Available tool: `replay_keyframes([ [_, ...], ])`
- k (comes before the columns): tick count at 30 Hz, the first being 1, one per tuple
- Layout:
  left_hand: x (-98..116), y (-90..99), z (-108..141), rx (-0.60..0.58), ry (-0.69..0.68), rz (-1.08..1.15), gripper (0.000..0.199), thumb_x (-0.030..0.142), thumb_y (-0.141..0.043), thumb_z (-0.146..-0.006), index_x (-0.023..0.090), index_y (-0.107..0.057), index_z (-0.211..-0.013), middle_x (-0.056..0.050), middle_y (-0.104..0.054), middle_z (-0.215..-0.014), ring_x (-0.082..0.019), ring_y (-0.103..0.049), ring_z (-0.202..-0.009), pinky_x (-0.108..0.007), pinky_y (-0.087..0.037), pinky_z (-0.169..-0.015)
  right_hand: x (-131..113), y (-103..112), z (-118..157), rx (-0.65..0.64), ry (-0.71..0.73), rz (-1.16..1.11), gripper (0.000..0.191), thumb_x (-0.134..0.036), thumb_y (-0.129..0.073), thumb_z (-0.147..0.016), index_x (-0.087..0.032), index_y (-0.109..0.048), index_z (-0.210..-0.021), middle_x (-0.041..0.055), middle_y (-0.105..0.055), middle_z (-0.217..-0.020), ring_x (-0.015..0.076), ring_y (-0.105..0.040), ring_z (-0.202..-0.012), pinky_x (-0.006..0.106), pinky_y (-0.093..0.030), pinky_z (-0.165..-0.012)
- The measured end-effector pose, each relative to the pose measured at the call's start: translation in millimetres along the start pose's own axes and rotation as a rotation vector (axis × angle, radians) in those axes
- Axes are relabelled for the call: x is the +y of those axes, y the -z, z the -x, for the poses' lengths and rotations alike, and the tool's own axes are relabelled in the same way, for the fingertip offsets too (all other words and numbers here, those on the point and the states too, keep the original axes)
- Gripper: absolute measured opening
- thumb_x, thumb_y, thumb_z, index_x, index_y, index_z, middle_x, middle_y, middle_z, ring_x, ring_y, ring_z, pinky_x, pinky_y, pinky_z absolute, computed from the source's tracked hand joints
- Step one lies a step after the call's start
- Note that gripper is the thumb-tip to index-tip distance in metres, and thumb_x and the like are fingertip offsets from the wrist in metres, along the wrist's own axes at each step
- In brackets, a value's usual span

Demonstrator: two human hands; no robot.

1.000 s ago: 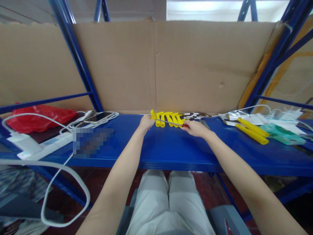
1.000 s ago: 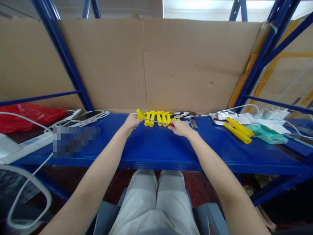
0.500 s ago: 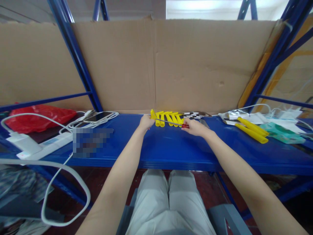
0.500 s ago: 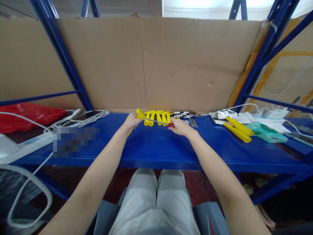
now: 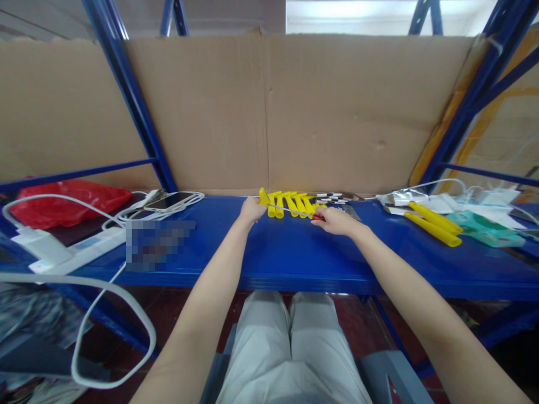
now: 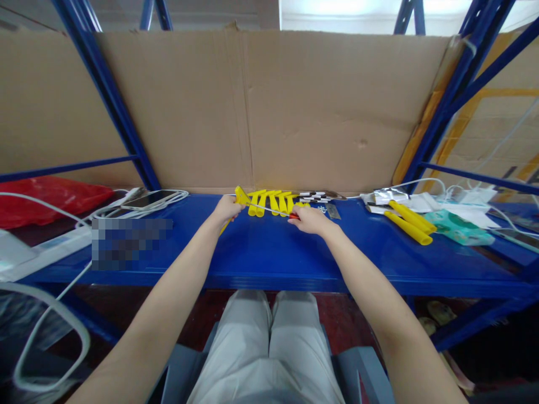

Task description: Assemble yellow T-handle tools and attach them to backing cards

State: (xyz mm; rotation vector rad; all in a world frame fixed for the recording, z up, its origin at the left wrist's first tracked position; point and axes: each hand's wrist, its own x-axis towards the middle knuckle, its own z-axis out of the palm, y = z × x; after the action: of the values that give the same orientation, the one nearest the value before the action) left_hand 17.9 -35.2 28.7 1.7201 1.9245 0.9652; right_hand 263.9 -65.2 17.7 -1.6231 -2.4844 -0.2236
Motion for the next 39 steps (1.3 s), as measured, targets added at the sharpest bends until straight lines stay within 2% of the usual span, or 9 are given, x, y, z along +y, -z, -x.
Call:
replay_keyframes([
  [9, -1.8, -0.6, -2.0, -0.013, -0.026, 0.002, 0.022, 0.02, -0.057, -0.082, 0.015, -0.057, -0.06, 0.003, -0.042, -0.039, -0.012, -0.045, -0.036, -0.021, -0.036, -0.043, -1.3, 2.2, 0.5, -0.014, -0.014, 0.004, 0.022, -0.035, -0.051, -0.091, -0.018, -0.061, -0.101, 0.0096, -0.071, -0.099, 0.0208, -0.064, -0.085, 0.025, -0.037, -0.063],
  [15, -1.5, -0.6, -3.1, -0.011, -0.012, -0.024, 0.015, 0.017, -0.057, -0.08, 0.014, -0.061, -0.066, 0.002, -0.048, -0.042, -0.012, -0.048, -0.038, -0.022, -0.037, -0.044, 0.5, 0.5, -0.4, -0.002, -0.009, -0.015, 0.022, -0.034, -0.051, -0.091, -0.018, -0.062, -0.101, 0.0104, -0.071, -0.098, 0.0214, -0.064, -0.084, 0.026, -0.038, -0.064],
  [23, -0.5, -0.5, -2.0, -0.012, -0.005, -0.025, 0.015, 0.019, -0.057, -0.08, 0.012, -0.063, -0.069, -0.001, -0.055, -0.047, -0.013, -0.051, -0.04, -0.022, -0.038, -0.045, -1.9, 2.4, 0.8, -0.036, 0.009, -0.026, 0.021, -0.034, -0.051, -0.091, -0.016, -0.061, -0.097, 0.0112, -0.071, -0.094, 0.0202, -0.064, -0.08, 0.026, -0.037, -0.062],
  [39, 0.5, 0.4, 0.3, -0.016, -0.001, -0.012, 0.016, 0.018, -0.058, -0.08, 0.013, -0.062, -0.065, 0.002, -0.047, -0.041, -0.011, -0.046, -0.037, -0.021, -0.037, -0.043, -2.1, 0.9, 0.1, -0.044, 0.004, -0.038, 0.018, -0.031, -0.052, -0.091, -0.017, -0.062, -0.097, 0.0099, -0.07, -0.088, 0.0202, -0.064, -0.078, 0.025, -0.038, -0.062],
])
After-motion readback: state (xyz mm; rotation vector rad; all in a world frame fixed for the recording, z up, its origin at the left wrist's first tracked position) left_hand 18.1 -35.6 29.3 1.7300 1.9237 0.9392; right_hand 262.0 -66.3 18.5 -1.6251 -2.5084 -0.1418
